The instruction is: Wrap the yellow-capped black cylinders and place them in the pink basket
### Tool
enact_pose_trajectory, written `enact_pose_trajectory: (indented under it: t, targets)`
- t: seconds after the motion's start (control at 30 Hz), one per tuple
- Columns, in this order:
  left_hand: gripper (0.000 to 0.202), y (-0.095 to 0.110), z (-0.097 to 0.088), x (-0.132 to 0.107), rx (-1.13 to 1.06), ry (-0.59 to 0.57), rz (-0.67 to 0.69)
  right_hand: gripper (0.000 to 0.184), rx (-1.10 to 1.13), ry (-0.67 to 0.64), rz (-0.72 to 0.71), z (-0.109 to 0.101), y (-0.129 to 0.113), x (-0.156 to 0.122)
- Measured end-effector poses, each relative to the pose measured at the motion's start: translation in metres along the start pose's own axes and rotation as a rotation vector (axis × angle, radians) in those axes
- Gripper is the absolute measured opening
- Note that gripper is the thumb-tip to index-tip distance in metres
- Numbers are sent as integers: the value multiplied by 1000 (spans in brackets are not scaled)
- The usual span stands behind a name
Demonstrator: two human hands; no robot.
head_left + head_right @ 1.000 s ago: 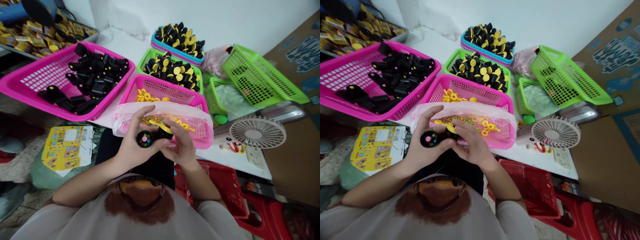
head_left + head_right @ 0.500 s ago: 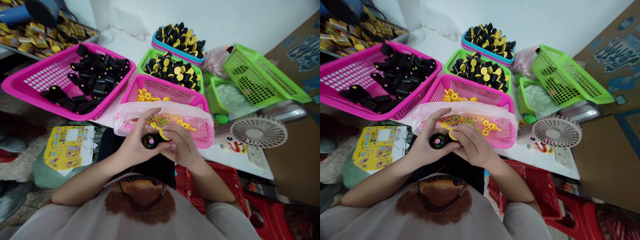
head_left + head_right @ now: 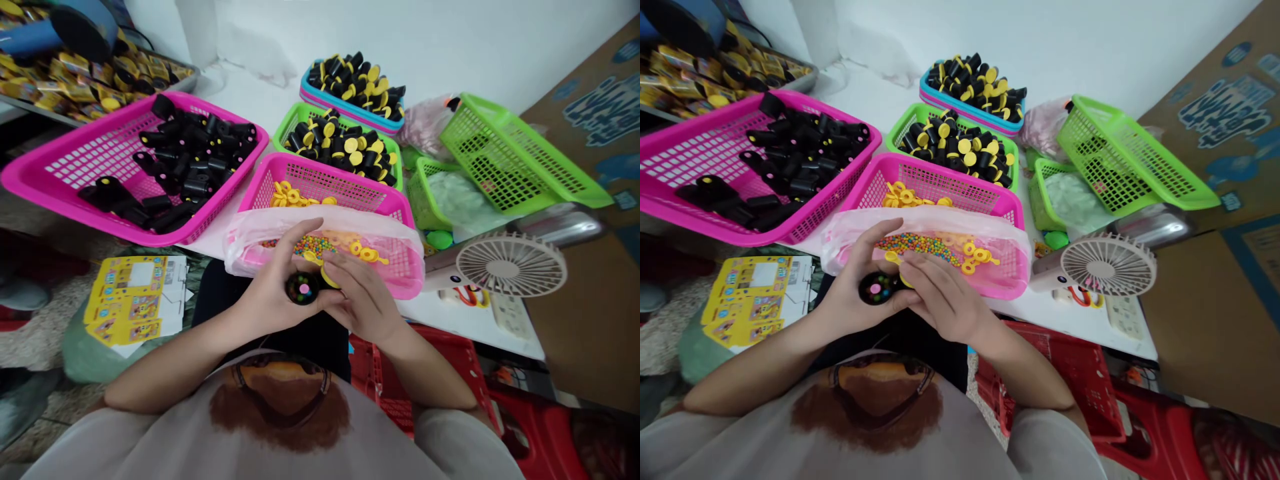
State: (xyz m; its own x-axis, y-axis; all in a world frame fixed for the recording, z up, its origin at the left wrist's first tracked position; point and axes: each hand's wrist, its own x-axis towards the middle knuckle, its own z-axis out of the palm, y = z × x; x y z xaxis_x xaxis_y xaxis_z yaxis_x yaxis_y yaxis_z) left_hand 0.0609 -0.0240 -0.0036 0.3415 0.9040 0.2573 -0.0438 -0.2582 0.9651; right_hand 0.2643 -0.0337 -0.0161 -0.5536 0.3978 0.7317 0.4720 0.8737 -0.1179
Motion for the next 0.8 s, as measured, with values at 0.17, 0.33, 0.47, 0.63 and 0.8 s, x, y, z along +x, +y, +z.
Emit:
enact_pose_trajectory:
  t: [0.17,0.33,0.47,0.63,0.8]
  targets:
    - [93,-1,-5,0,-11,-139,-85,70,195,-273,225,-14,6,11]
    - [99,-1,-5,-3,-32,-214,-98,64,491,-435,350,-19,15,20]
    - [98,-1,-6,-5,-115,-177,-113,61,550,-166,247,-8,18,15]
    - [103,-5,-4,-9,-222,-170,-103,56,426,67,32,0,20,10]
    - [96,-12,-4,-10,-179,-112,-19,52,172,-8,-59,-8,12,7]
